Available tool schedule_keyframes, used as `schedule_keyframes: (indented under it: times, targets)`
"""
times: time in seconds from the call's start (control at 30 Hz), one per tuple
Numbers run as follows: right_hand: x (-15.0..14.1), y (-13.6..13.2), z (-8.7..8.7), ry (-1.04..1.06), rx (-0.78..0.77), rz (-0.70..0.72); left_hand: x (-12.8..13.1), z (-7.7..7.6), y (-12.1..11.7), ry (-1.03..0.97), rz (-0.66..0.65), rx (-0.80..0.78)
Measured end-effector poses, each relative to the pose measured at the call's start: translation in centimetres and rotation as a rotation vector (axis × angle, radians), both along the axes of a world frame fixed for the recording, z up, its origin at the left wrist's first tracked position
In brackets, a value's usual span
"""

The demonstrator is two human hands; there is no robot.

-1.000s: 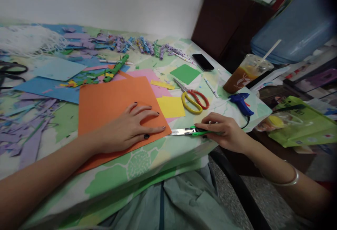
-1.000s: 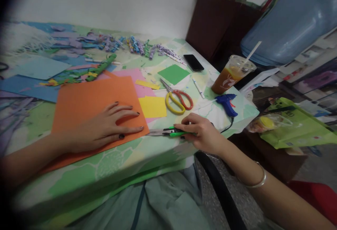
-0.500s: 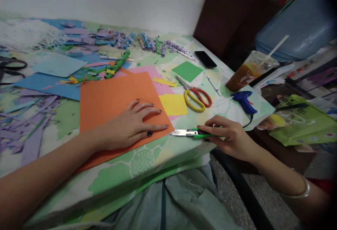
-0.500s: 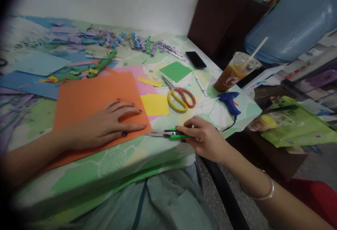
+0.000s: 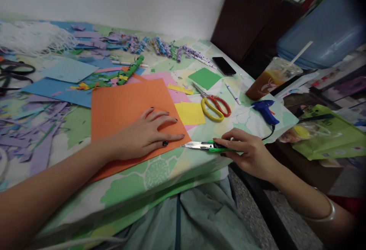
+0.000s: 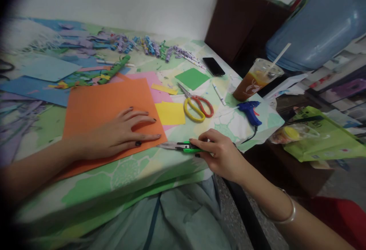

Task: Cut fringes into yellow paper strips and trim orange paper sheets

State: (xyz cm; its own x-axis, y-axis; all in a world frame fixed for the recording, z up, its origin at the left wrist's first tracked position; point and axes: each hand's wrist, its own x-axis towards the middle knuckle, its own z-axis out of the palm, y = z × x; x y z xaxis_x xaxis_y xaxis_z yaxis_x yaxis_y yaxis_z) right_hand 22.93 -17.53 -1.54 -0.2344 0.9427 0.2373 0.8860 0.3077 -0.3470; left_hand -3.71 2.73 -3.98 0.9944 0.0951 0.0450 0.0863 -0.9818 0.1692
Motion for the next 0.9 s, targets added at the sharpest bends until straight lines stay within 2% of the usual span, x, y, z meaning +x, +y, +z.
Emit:
schedule_keyframes:
  times: [0.27,0.57,0.9]
  targets:
    - [-0.74,-0.09,0.23,-0.027,0.023,-0.011,-0.06,-0.01,-0.02,-0.04,-0.004,-0.042]
    - [-0.68,0.26,0.39,-0.033,0.043,0.009,0.05,-0.01,0.01,0.005,-0.019,0.029]
    - [-0.68,0.42,0.21,-0.01,0.035,0.026,0.02,0.06,0.03,-0.003,-0.016,0.01]
